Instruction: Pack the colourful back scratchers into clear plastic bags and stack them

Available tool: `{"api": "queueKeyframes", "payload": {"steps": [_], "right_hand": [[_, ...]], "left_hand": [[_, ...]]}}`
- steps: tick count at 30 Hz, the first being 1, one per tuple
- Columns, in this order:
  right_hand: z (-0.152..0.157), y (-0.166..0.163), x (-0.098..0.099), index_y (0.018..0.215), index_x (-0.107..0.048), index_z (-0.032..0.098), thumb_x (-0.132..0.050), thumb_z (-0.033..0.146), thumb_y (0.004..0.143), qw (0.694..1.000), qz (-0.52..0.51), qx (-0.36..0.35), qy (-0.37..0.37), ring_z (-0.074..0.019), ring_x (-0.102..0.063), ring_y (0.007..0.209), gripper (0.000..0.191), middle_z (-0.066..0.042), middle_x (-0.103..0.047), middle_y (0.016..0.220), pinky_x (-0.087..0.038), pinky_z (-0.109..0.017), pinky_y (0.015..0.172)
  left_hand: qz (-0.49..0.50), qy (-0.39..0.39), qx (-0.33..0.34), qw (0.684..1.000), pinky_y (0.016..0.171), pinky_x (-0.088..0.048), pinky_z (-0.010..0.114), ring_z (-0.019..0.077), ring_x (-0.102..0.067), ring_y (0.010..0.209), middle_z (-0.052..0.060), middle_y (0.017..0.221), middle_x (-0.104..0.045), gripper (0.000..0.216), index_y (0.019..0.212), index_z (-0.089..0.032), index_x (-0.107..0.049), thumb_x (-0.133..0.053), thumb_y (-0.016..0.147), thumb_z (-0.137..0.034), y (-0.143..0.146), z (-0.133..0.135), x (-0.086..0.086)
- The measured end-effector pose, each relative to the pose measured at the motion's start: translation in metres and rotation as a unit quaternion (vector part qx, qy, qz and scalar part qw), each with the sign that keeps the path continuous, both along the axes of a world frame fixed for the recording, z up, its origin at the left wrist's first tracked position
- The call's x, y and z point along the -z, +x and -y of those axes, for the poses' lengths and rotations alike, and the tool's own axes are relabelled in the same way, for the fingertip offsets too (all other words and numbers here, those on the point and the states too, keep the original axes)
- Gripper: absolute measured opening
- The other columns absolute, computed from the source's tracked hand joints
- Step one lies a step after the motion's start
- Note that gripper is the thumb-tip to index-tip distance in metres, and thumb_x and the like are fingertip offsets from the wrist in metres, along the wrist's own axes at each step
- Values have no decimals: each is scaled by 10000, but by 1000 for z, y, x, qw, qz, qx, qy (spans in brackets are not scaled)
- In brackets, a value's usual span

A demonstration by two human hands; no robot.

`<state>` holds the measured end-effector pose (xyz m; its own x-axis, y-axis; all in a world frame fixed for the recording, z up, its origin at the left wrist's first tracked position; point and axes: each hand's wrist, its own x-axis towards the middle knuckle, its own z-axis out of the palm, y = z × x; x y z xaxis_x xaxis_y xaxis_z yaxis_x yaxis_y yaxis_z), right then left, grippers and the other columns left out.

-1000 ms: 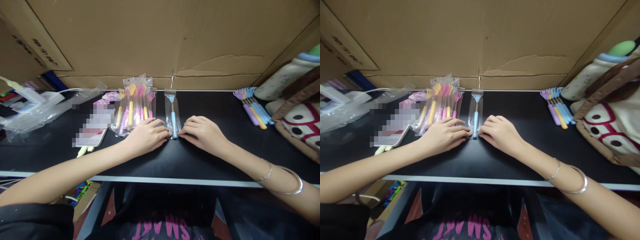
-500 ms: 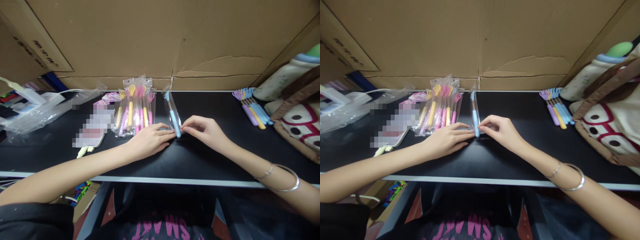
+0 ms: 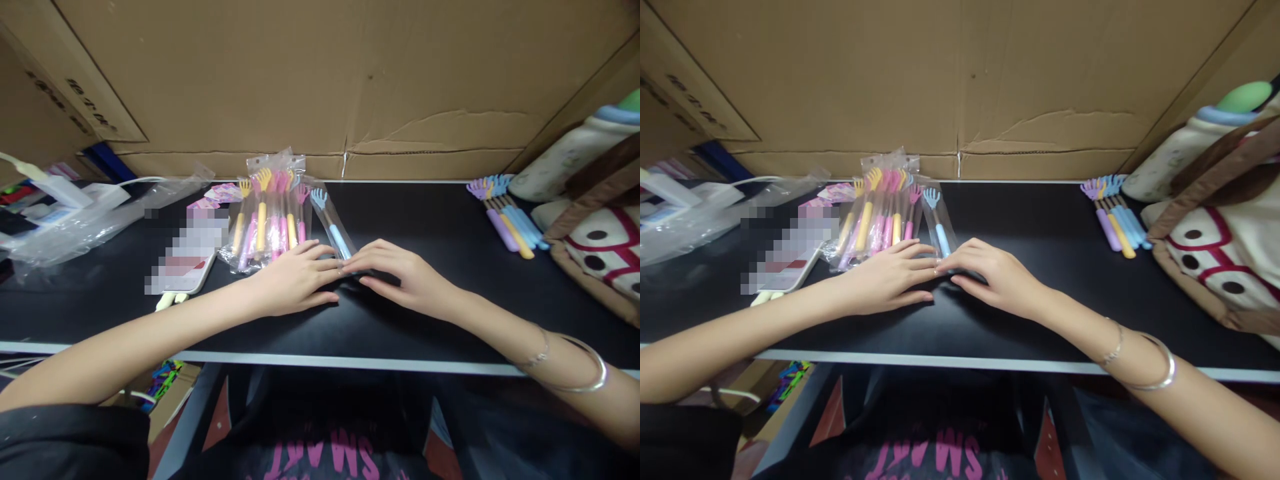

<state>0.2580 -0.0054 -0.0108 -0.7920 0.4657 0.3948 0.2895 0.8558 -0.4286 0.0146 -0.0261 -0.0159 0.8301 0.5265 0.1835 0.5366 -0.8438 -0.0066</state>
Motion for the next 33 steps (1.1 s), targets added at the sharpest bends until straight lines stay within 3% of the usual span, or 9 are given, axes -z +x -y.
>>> {"api": "queueKeyframes", "payload": {"steps": [3,7,13,17,26,33], "right_hand": [[-1,0,2,1142,-684,206,-522,218,959,1000,31,-6,-2,-198,-621,1030,245,-76,-726,1068,-539,-362,886],[0,0,2,1151,-679,217,-524,204,955,999,41,-19,-21,-197,-620,1065,251,-73,-720,1102,-532,-359,917],[0,1,0,1139,-662,218,-519,192,946,1000,-4,24,-10,-198,-668,1010,241,-82,-721,1076,-543,-350,889],[-2,4,-1,1141,-667,235,-518,227,945,997,25,66,24,-227,-648,1077,247,-85,-717,1136,-541,-396,915],[-4,8,-1,1109,-707,219,-505,256,960,990,93,72,74,-220,-650,1063,254,-88,-722,1111,-533,-379,923],[-4,10,-2,1168,-694,219,-540,268,931,989,104,78,75,-237,-658,1013,287,-110,-704,1100,-544,-399,884]], "left_hand": [[4,20,-26,999,1058,-372,422,238,-566,1155,36,1177,-713,309,1180,-189,-681,-498,996,-356,-7,-2,-10],[43,75,-77,993,913,-450,369,224,-623,1032,33,1032,-740,271,968,-200,-732,-512,979,-357,-12,-3,-16],[55,102,-39,992,863,-487,316,200,-640,1016,39,1051,-729,217,1076,-180,-684,-573,951,-319,-4,1,-5],[54,117,-32,991,885,-485,318,195,-645,1049,44,1078,-729,198,1088,-182,-675,-599,940,-290,-3,2,1],[37,128,-35,990,887,-478,333,207,-653,1019,67,1033,-732,215,1071,-174,-688,-569,951,-307,-5,1,1],[33,109,-47,992,896,-480,331,207,-649,1043,58,1038,-727,294,1206,-206,-650,-559,956,-332,-5,3,0]]}}
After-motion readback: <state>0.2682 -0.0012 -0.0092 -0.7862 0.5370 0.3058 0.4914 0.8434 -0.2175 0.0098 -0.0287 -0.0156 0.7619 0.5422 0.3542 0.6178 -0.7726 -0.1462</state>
